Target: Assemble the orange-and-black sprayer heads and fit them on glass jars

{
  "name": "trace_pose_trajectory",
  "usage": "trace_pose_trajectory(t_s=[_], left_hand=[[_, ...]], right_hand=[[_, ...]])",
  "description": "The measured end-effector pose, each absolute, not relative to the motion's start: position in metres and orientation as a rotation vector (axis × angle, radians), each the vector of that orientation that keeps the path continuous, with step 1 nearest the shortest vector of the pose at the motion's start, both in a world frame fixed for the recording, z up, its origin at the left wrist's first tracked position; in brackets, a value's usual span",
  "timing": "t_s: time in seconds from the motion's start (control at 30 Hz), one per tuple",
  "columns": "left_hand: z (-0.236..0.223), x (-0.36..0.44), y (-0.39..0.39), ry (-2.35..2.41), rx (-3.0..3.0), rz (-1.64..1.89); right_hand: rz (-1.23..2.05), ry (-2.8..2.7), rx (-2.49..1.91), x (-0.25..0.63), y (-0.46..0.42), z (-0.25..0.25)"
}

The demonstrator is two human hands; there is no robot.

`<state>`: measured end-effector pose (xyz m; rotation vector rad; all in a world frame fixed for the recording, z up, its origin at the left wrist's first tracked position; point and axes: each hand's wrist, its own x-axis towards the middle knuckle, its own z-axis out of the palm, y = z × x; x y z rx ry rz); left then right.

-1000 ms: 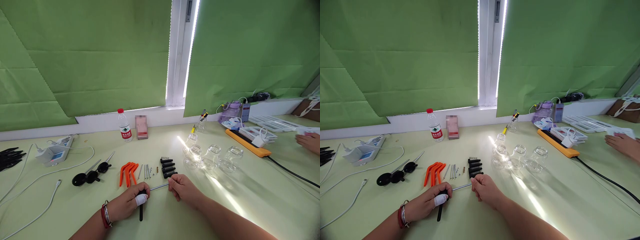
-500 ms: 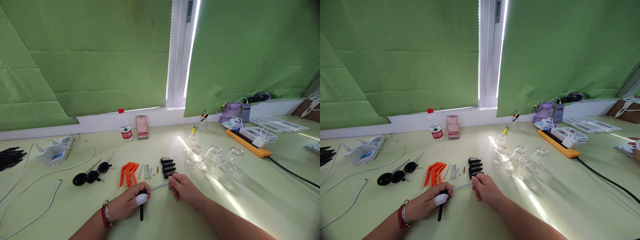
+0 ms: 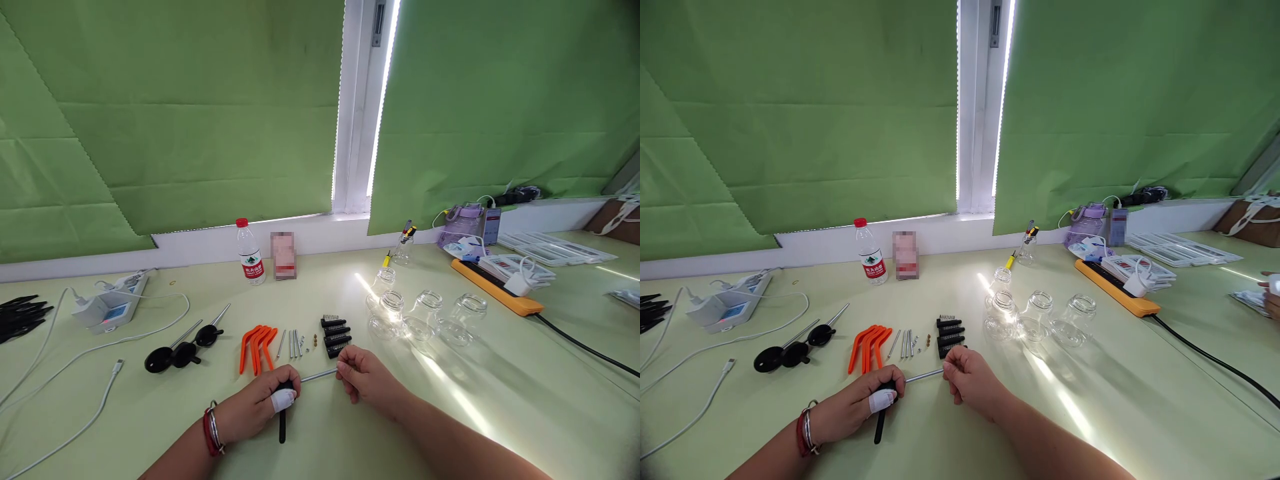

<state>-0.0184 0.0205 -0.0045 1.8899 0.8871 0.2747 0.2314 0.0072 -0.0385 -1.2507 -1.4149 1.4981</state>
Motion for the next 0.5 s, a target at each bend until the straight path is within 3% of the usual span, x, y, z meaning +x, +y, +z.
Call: trace_pose_trajectory(t_s=[0.5], left_hand=[[-0.0045,-0.0163,0.0215,0.869,1.864,0.300]], right_hand=[[1.488,-1.402,-1.255,0.2308,0.0087,-0.0452]])
